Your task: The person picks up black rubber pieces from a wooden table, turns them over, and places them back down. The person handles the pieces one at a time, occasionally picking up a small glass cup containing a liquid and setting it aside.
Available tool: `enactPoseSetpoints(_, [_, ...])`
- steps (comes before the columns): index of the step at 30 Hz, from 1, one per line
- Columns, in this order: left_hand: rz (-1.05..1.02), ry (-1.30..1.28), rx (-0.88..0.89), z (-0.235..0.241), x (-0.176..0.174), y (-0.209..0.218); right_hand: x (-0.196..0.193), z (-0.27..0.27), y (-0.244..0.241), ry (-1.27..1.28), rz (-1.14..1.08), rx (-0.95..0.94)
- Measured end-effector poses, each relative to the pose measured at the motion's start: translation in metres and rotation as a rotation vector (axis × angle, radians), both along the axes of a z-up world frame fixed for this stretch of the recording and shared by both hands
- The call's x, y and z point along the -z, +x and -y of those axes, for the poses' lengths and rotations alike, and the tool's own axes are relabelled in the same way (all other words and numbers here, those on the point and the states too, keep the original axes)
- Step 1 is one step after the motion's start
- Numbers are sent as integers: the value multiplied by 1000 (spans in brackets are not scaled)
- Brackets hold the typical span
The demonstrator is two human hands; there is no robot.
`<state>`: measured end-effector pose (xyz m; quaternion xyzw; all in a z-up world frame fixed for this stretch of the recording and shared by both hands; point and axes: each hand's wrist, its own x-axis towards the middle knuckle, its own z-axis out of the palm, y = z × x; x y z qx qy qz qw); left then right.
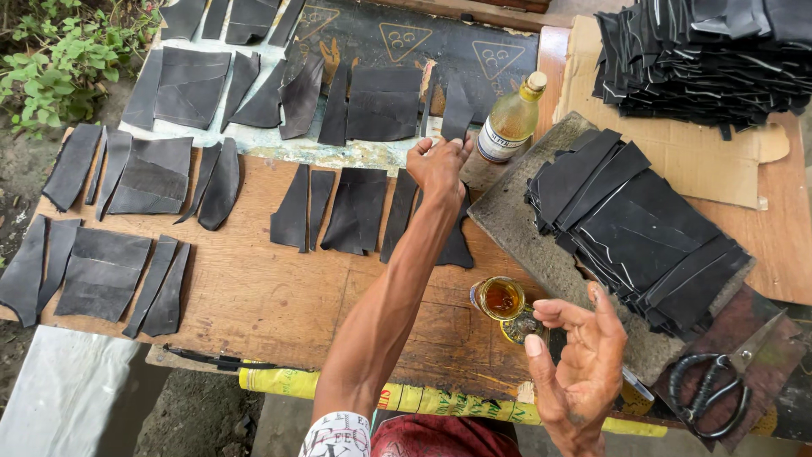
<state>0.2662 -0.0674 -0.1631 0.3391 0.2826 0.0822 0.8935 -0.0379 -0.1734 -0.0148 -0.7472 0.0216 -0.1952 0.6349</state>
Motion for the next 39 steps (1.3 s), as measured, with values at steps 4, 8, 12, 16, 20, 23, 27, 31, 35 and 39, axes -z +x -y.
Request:
enactPoseSetpoints(4, [-42, 11, -47, -3, 8, 14, 8, 0, 1, 33, -22, -14])
enactPoseSetpoints(8, [-69, 18, -87, -4, 15, 15, 12, 0, 1, 60, -23, -40])
enactPoseSetpoints(12, [-112, 41, -116, -3, 18, 17, 13, 1, 2, 61, -18, -31])
enactPoseSetpoints(16, [-119, 33, -124, -5, 20, 20, 13, 2, 1, 57, -24, -29])
enactPoseSetpoints(20, [-101, 47, -120, -7, 19, 21, 11, 3, 0, 61, -37, -23])
enactPoseSetpoints(23, [-100, 23, -139, -9, 19, 22, 10, 4, -1, 71, -31, -24])
enactPoseSetpoints(27, [-134, -1, -123, -10, 22, 19, 10, 5, -4, 75, -19, -29])
enactPoseSetpoints(31, [-120, -32, -101, -12, 23, 15, 5, 5, -5, 72, 2, -36])
enactPoseSetpoints(35, [-69, -136, -69, -22, 8, 1, -5, 3, -8, 76, -3, -34])
enactPoseSetpoints(39, [5, -244, 94, -34, -25, -46, -7, 13, -7, 28, 42, -6])
